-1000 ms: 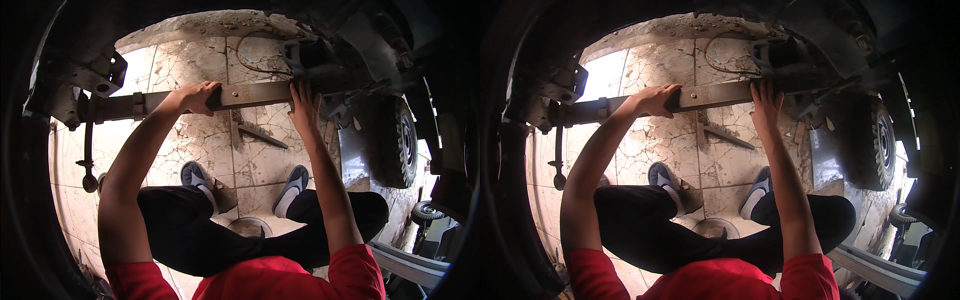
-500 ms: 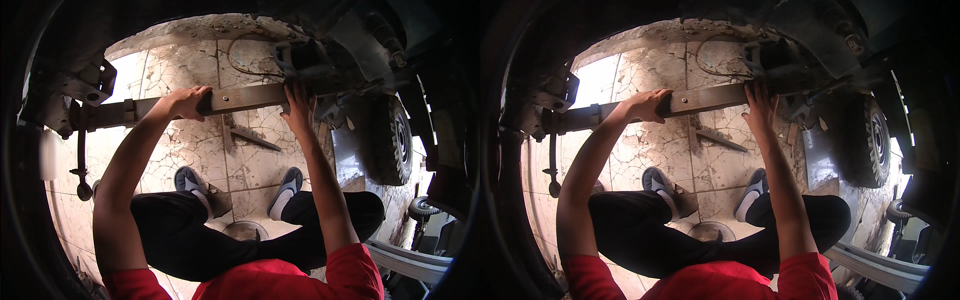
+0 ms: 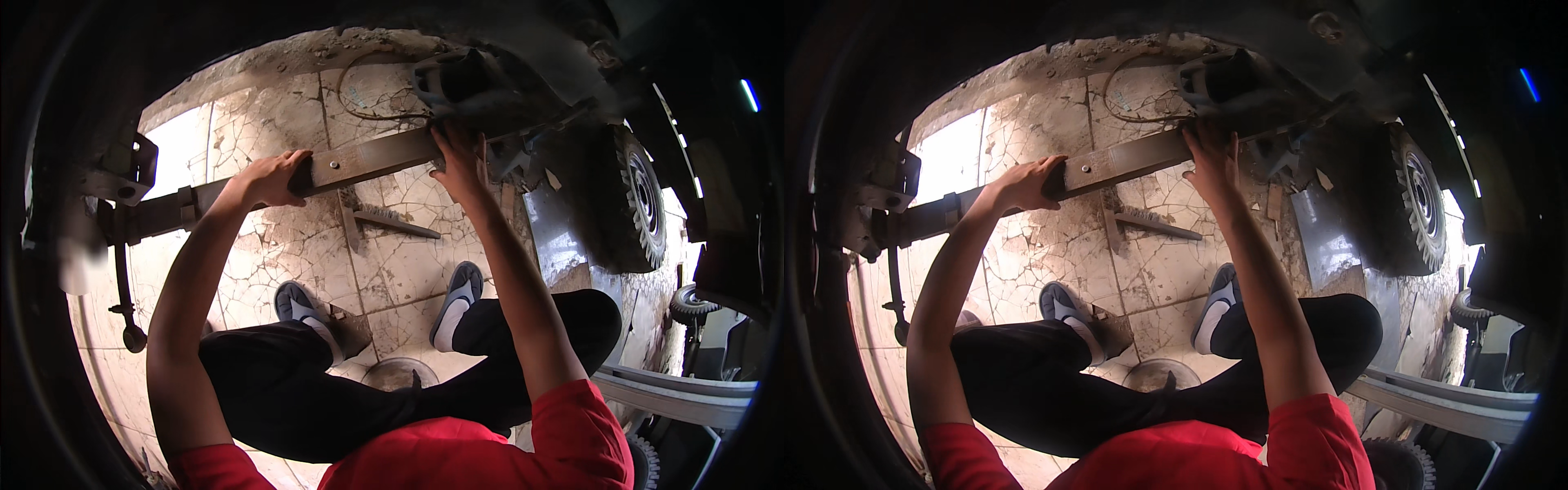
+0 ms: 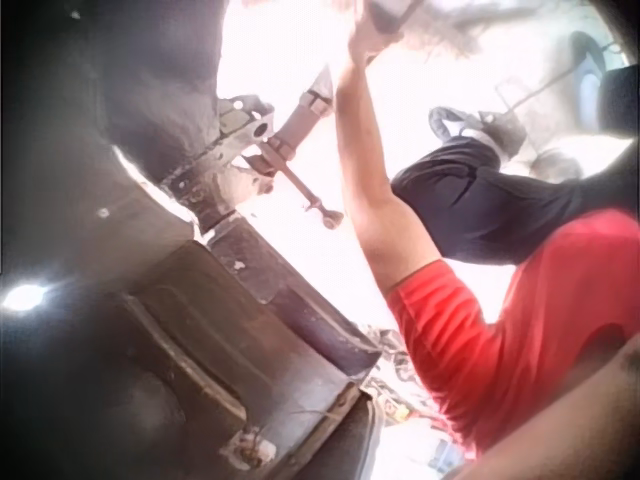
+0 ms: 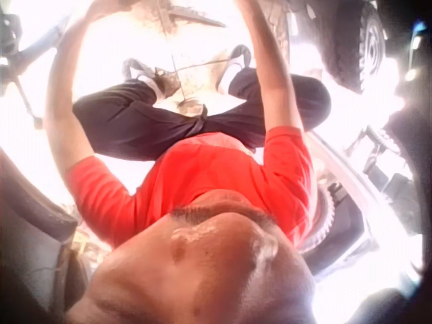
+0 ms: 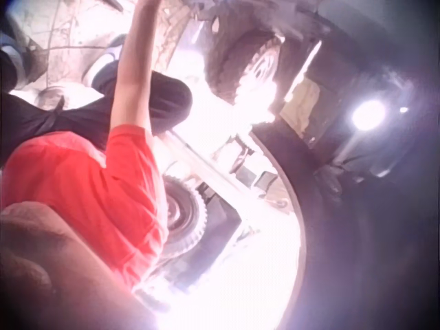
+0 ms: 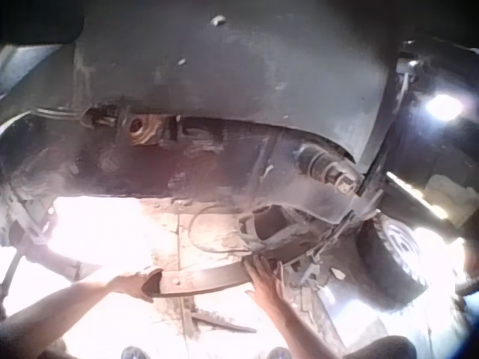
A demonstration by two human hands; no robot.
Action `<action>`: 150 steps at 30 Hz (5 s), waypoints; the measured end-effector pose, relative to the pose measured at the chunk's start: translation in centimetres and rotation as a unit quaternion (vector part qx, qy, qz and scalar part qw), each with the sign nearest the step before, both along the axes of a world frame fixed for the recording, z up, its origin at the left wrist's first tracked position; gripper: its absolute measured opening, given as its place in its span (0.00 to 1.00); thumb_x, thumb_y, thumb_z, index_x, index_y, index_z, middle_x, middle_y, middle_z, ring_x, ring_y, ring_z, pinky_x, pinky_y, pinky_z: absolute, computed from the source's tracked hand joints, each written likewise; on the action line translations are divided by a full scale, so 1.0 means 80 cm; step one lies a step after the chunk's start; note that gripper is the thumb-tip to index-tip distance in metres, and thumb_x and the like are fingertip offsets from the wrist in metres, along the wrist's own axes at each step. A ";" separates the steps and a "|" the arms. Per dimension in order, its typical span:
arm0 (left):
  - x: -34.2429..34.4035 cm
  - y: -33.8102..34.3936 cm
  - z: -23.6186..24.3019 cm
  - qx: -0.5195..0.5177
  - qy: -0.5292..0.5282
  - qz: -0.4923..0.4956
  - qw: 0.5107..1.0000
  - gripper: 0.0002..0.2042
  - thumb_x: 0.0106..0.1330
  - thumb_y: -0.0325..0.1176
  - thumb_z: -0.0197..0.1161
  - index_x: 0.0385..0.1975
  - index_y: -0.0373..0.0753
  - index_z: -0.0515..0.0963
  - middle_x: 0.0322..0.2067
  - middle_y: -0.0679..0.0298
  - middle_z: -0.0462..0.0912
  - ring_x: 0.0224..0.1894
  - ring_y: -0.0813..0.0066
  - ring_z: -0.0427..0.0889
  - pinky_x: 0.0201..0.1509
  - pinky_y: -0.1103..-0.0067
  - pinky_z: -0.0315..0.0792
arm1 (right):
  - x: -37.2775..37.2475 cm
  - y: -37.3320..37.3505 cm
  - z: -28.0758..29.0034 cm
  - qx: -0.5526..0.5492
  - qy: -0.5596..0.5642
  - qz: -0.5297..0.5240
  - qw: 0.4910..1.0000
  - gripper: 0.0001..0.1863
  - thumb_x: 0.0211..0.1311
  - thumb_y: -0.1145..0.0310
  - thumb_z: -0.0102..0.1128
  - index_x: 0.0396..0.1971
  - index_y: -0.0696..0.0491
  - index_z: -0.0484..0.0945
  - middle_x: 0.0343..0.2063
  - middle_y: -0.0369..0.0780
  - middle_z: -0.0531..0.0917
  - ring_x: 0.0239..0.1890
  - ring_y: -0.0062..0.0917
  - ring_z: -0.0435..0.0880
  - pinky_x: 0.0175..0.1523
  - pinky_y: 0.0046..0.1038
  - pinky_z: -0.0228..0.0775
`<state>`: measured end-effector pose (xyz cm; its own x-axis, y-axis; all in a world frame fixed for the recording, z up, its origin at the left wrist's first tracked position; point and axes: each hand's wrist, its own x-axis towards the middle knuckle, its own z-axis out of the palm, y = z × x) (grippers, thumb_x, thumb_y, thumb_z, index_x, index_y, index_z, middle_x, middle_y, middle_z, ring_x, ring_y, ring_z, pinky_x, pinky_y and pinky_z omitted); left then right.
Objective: The person sits under a raised vehicle and repeatedly aligns and presses a metal bar into place along the undercarriage. They use both hands to hold and adjust the bar against the frame, occasionally repositioning it to fit.
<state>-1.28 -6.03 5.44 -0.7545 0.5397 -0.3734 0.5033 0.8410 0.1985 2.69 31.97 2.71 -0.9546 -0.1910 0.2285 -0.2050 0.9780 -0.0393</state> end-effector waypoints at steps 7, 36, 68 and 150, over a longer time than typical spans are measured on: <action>0.006 -0.005 0.003 0.012 0.014 -0.001 1.000 0.53 0.47 0.52 0.79 0.71 0.41 0.55 0.60 0.51 0.74 0.58 0.52 0.78 0.58 0.65 0.75 | 0.013 -0.002 -0.001 0.035 -0.002 0.000 0.999 0.55 0.39 0.61 0.82 0.71 0.42 0.61 0.74 0.41 0.56 0.77 0.32 0.52 0.76 0.57 0.40; 0.006 0.000 0.000 0.019 0.035 0.004 0.999 0.51 0.50 0.53 0.77 0.72 0.45 0.55 0.53 0.48 0.81 0.54 0.48 0.81 0.56 0.63 0.77 | 0.007 0.016 -0.021 0.001 0.075 0.037 0.997 0.56 0.33 0.61 0.84 0.70 0.44 0.63 0.71 0.43 0.62 0.73 0.35 0.60 0.76 0.52 0.48; 0.014 0.007 0.003 -0.009 0.033 0.030 0.999 0.49 0.52 0.53 0.75 0.71 0.44 0.56 0.59 0.51 0.75 0.57 0.51 0.79 0.58 0.64 0.75 | 0.010 0.009 -0.024 -0.010 0.113 0.021 0.993 0.51 0.33 0.67 0.83 0.65 0.47 0.68 0.67 0.40 0.66 0.72 0.32 0.61 0.74 0.50 0.52; 0.011 -0.012 -0.016 0.019 0.072 -0.009 0.997 0.50 0.50 0.54 0.77 0.69 0.39 0.57 0.58 0.50 0.73 0.57 0.50 0.78 0.57 0.63 0.75 | 0.012 0.001 -0.006 0.027 0.061 0.008 0.998 0.55 0.38 0.55 0.82 0.69 0.47 0.63 0.70 0.45 0.63 0.73 0.34 0.59 0.75 0.52 0.48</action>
